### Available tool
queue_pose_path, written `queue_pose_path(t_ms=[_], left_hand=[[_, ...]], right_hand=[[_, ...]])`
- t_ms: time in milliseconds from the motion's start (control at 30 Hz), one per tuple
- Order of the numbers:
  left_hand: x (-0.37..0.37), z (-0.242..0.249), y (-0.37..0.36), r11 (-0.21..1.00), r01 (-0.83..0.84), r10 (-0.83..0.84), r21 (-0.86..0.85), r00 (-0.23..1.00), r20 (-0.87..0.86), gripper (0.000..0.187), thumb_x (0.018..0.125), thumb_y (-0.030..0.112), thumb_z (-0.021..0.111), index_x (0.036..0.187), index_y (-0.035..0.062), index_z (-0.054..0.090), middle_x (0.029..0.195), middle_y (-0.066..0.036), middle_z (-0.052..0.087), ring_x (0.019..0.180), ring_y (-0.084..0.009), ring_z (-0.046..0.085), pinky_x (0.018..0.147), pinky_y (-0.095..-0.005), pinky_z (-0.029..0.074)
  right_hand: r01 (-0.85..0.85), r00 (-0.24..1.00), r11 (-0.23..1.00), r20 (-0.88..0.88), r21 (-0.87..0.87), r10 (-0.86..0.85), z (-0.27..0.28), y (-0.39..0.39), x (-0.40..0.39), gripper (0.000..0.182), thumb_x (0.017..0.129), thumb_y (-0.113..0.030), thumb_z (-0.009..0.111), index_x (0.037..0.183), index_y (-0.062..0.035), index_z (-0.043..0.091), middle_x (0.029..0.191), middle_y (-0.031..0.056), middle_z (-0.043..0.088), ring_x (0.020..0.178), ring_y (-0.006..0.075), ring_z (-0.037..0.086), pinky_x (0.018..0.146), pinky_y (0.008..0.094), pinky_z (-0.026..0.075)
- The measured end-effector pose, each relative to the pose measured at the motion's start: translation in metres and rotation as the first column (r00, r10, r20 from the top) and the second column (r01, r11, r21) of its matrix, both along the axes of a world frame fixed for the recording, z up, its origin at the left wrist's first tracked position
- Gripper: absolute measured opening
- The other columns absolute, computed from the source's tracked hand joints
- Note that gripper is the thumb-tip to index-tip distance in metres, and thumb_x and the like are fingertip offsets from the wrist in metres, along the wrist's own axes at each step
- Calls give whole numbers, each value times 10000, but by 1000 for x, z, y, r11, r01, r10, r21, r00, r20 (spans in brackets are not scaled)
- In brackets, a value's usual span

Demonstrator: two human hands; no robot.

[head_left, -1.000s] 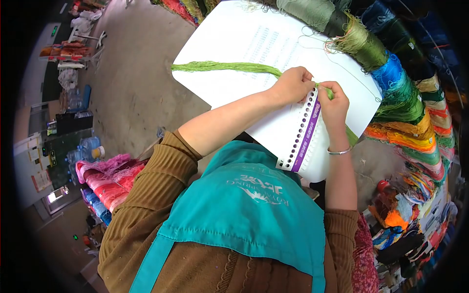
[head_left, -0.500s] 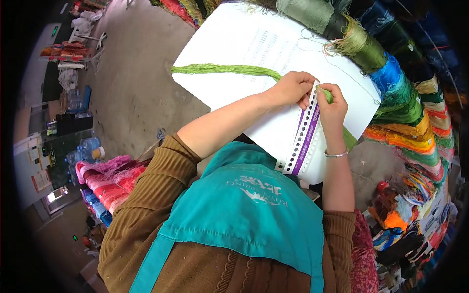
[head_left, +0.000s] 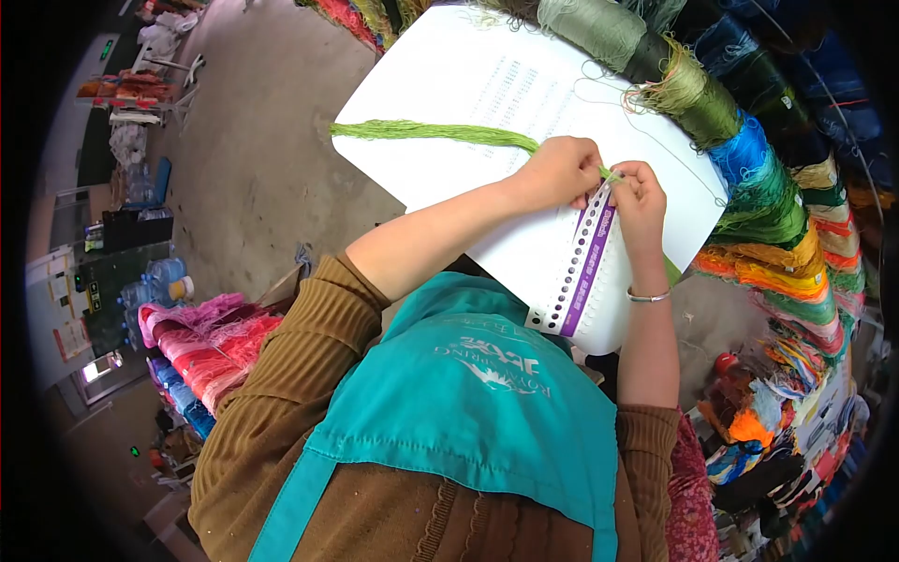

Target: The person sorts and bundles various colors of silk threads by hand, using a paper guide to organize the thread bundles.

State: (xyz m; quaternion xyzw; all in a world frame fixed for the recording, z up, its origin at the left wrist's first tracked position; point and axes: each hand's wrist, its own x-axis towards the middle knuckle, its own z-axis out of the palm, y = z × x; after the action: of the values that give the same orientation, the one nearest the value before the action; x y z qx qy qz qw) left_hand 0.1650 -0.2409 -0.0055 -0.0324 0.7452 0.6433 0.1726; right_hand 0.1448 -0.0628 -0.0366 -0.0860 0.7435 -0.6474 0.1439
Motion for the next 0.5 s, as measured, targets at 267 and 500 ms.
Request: queue_pose_path(t_ms=[267,500], left_hand=[[10,10,-28,885,-204,72,418,948,311,156,919,112,541,989,-15,599,757,-65,626,608,-124,635,569,-232,546],[11,0,-13,926,-165,89,338,969,228,221,948,238,588,968,19,604,674,-29,565,533,-115,563,481,-229,457]], right_hand=[[-66,983,990,161,-127,86,12,2,-7,91,860,-6,514,947,-6,540,696,-18,554,632,30,480,567,182,365],[-53,991,997,118,-61,60,13,-3,-4,93,877,-66,574,942,-8,539,704,-9,593,613,28,495,542,187,373]])
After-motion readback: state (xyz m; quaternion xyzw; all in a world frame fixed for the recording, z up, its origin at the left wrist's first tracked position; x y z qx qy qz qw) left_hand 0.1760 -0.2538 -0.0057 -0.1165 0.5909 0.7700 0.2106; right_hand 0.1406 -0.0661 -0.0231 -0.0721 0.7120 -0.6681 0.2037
